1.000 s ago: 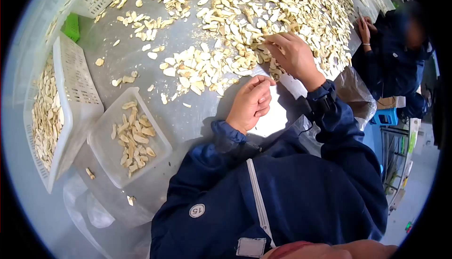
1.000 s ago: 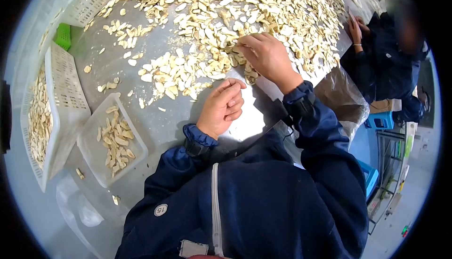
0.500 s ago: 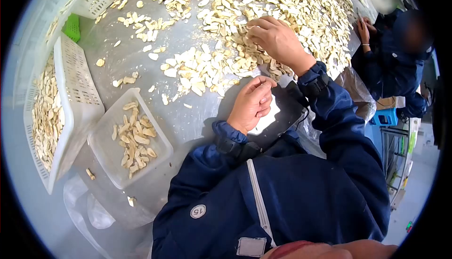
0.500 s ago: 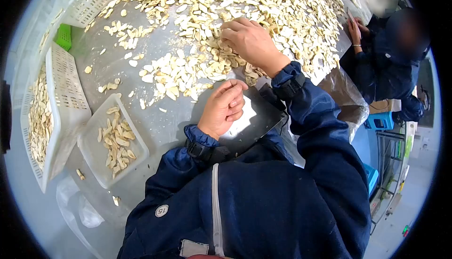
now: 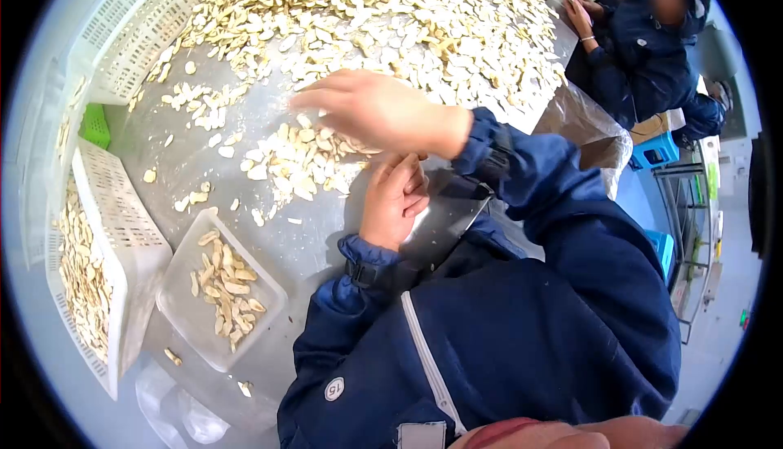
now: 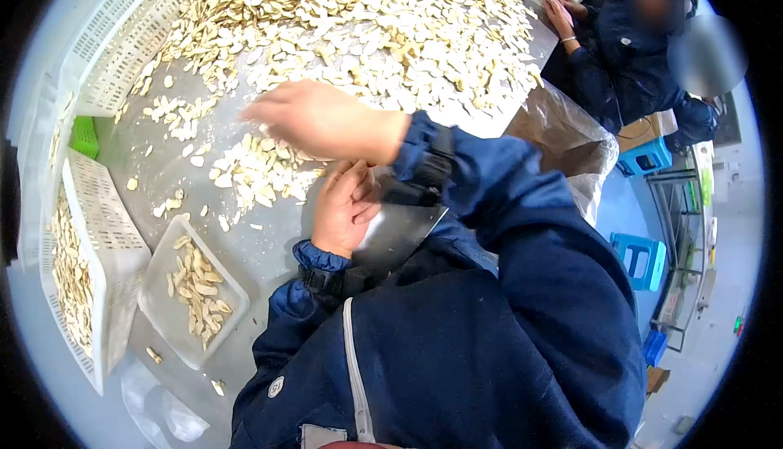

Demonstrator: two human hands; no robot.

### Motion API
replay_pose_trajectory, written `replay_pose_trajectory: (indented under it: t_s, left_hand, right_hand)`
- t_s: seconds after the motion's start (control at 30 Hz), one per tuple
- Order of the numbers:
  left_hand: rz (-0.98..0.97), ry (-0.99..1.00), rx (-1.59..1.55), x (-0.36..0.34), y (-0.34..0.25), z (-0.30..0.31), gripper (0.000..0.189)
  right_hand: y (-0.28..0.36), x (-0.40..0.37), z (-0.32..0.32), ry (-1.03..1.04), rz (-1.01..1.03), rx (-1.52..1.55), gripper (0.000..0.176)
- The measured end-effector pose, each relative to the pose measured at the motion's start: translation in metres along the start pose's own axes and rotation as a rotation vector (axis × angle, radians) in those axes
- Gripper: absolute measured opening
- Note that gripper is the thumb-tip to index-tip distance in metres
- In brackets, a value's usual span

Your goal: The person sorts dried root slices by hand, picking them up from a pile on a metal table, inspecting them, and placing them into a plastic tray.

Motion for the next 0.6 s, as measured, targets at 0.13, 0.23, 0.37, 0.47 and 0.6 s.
replay_pose_trajectory:
  t_s: [0.13, 0.23, 0.37, 0.47, 0.6]
  left_hand:
    - [-0.014, 0.005, 0.043, -0.002, -0.005, -0.007, 0.013]
    - [-0.002, -0.003, 0.068, -0.001, -0.006, -0.008, 0.014]
    - [-0.007, -0.016, 0.103, 0.0, -0.005, -0.007, 0.015]
    - [0.001, -0.019, 0.121, 0.001, -0.005, -0.005, 0.015]
    - [-0.001, -0.023, 0.126, -0.001, -0.005, -0.006, 0.015]
  right_hand:
    - [-0.006, -0.097, 0.034, -0.034, -0.153, -0.26, 0.041]
    - [-0.006, -0.167, 0.054, -0.03, -0.292, -0.316, 0.037]
    - [-0.024, -0.222, 0.097, -0.251, -0.542, -0.505, 0.031]
    - [-0.036, -0.218, 0.096, -0.326, -0.526, -0.409, 0.031]
    - [-0.03, -0.192, 0.073, -0.138, -0.448, -0.389, 0.032]
Point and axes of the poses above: each hand's wrist, its own x-axis towards the middle knuckle, its own z-axis out of the back of the hand, y = z × x, the point moved 3 cm from there along x, towards the middle knuckle, and after that the axes turned 9 degrees about x, right-handed, at the moved point
